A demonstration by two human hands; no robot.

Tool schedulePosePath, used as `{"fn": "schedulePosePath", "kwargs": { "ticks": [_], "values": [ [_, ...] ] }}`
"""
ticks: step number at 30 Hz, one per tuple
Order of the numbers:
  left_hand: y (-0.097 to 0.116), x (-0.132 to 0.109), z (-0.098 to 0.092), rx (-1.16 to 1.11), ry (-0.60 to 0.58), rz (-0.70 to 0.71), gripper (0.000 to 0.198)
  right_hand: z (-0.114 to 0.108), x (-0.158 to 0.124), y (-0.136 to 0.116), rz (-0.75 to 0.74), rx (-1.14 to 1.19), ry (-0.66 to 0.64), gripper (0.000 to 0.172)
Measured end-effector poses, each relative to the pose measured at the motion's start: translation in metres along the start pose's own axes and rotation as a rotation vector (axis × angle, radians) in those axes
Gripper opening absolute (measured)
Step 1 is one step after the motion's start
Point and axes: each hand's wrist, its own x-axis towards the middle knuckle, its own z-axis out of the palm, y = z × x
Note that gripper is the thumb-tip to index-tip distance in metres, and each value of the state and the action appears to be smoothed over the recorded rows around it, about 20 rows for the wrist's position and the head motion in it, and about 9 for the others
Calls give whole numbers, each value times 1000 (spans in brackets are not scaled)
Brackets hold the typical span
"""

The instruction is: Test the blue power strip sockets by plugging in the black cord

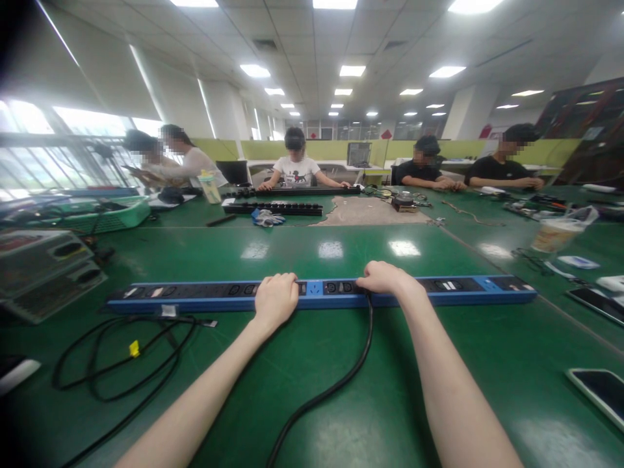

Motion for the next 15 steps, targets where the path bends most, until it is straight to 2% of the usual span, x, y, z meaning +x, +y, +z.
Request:
{"fn": "schedulePosePath", "kwargs": {
  "ticks": [8, 15],
  "values": [
    [1, -1, 0, -5, 8, -9, 28, 12, -14, 2, -43, 20, 83, 46],
    [-2, -1, 3, -14, 27, 5, 28, 18, -11, 3, -36, 68, 67, 51]
  ]
}}
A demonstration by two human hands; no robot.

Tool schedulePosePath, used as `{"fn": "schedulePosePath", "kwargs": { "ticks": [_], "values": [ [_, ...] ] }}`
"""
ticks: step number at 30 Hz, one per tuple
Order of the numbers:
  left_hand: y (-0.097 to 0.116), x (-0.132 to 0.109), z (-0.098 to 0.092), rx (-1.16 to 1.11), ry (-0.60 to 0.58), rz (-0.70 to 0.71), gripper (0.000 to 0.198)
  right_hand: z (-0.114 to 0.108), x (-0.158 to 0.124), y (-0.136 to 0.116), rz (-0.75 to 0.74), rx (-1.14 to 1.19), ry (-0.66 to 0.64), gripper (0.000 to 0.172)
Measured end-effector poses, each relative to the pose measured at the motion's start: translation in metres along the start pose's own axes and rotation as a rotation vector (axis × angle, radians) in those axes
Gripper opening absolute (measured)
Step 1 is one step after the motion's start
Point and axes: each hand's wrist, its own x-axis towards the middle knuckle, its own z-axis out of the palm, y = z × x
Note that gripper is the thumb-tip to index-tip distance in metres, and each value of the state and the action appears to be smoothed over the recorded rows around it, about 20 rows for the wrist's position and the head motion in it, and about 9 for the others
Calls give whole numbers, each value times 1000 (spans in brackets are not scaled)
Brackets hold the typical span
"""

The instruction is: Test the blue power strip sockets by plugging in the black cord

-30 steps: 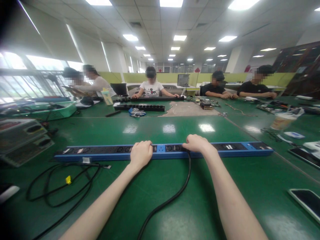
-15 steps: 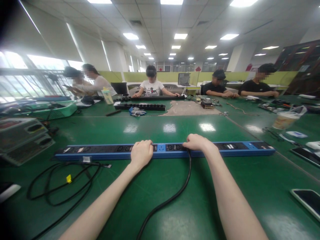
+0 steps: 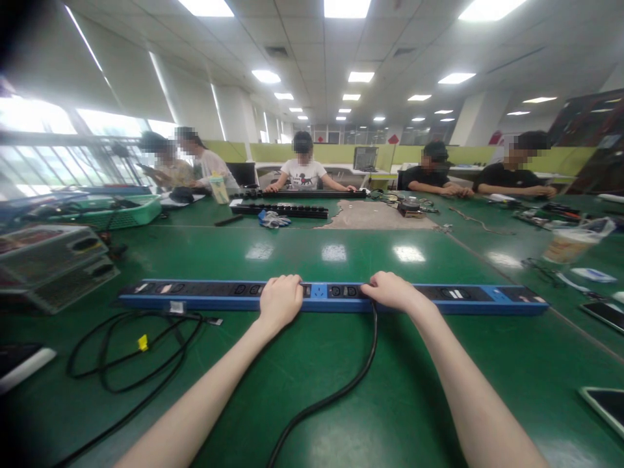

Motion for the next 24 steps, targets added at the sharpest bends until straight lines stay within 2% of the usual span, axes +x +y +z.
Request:
{"fn": "schedulePosePath", "kwargs": {
  "ticks": [9, 17, 24],
  "values": [
    [1, 1, -2, 21, -26, 5, 29, -21, -11, 6, -47, 130, -24, 56],
    [1, 1, 2, 23, -10, 12, 29, -12, -8, -9, 53, -128, 36, 44],
    [2, 2, 0, 25, -26, 4, 30, -11, -9, -13, 43, -195, 42, 48]
  ]
}}
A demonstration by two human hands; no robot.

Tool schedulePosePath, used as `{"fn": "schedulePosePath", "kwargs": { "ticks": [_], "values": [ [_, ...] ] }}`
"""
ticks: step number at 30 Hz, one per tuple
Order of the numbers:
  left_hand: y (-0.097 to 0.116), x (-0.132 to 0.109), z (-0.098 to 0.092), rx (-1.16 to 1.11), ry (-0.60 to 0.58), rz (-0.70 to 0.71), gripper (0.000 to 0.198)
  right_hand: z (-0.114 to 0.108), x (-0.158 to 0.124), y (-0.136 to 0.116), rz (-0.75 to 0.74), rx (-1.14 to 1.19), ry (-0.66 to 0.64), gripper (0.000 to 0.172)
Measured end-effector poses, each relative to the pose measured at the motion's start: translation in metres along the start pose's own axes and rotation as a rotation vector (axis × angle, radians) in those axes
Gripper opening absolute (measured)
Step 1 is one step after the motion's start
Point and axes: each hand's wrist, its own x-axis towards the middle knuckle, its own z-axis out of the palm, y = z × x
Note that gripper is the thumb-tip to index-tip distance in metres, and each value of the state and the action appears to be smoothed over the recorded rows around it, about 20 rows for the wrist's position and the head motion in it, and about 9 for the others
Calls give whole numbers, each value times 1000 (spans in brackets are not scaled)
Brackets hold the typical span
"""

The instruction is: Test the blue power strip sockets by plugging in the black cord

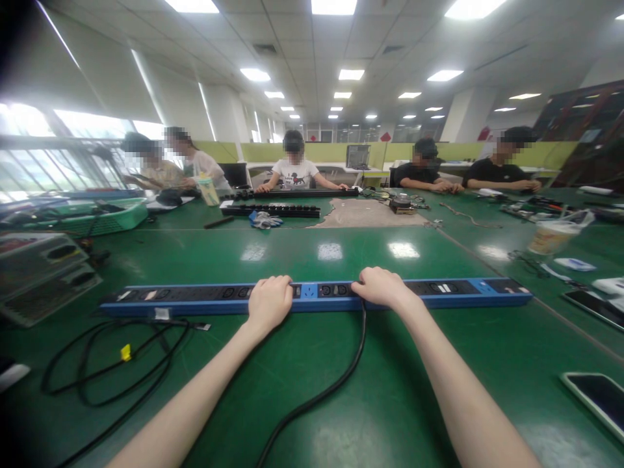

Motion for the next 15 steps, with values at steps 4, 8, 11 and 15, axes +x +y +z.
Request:
{"fn": "schedulePosePath", "kwargs": {
  "ticks": [4, 8, 11, 15],
  "values": [
    [-1, 0, 2, 6, 17, 13, 30, 2, 1, 0, 18, -24, 32, 49],
    [-2, 0, 5, 14, 37, 32, 29, 3, -1, 4, -27, 1, -3, 49],
    [-3, 0, 6, 16, 50, 38, 28, 4, 0, 3, -27, -1, 35, 47],
    [-4, 1, 6, 15, 52, 48, 28, -7, -1, 7, -40, 83, 101, 45]
  ]
}}
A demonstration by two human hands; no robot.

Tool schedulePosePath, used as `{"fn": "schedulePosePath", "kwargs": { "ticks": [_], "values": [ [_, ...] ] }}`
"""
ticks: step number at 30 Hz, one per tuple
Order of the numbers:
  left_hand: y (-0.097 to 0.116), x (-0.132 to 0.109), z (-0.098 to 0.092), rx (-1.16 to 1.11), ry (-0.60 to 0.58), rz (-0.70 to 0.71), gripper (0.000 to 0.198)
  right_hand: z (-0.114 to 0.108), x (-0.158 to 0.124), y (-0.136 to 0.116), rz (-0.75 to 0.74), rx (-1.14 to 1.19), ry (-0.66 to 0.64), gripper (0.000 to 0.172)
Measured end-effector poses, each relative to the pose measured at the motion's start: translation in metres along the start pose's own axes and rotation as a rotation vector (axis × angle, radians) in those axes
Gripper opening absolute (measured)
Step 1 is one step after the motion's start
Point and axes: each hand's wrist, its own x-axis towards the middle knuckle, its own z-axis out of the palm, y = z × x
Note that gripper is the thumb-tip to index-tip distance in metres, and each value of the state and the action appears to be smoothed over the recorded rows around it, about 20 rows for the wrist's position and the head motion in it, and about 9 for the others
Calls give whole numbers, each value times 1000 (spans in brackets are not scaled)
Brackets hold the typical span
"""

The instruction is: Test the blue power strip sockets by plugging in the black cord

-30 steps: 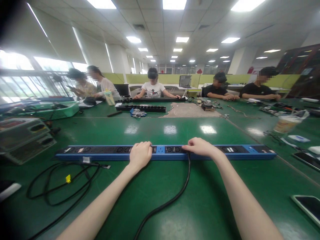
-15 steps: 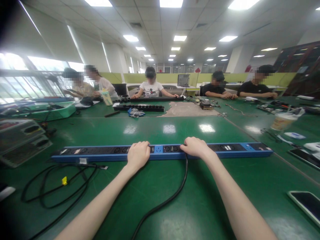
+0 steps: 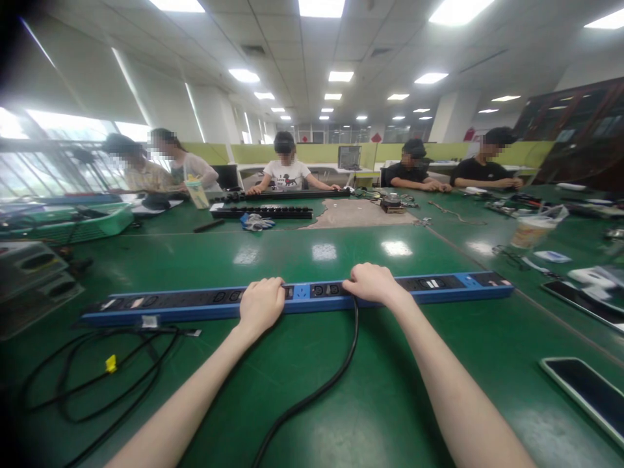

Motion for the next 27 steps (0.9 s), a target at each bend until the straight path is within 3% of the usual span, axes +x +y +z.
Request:
{"fn": "schedulePosePath", "kwargs": {
  "ticks": [2, 4, 6, 8, 13, 17, 27],
  "values": [
    [0, 0, 0, -3, -6, 4, 29, -18, -6, 9, -61, 225, 19, 47],
    [0, 0, 0, -3, -12, 1, 29, -40, -17, 24, -116, 453, 119, 53],
    [0, 0, 0, -3, -15, -5, 29, -60, -30, 45, -80, 503, 243, 59],
    [1, -1, 1, -6, -17, -11, 30, -71, -42, 68, -27, 453, 214, 61],
    [0, -1, 1, -11, -10, -7, 31, -55, -48, 115, 74, 315, 0, 63],
    [0, 0, 0, -21, -2, -2, 31, -39, -42, 125, 95, 369, -110, 59],
    [0, -1, -1, 0, -13, 6, 32, -29, -32, 102, 126, 640, 84, 44]
  ]
}}
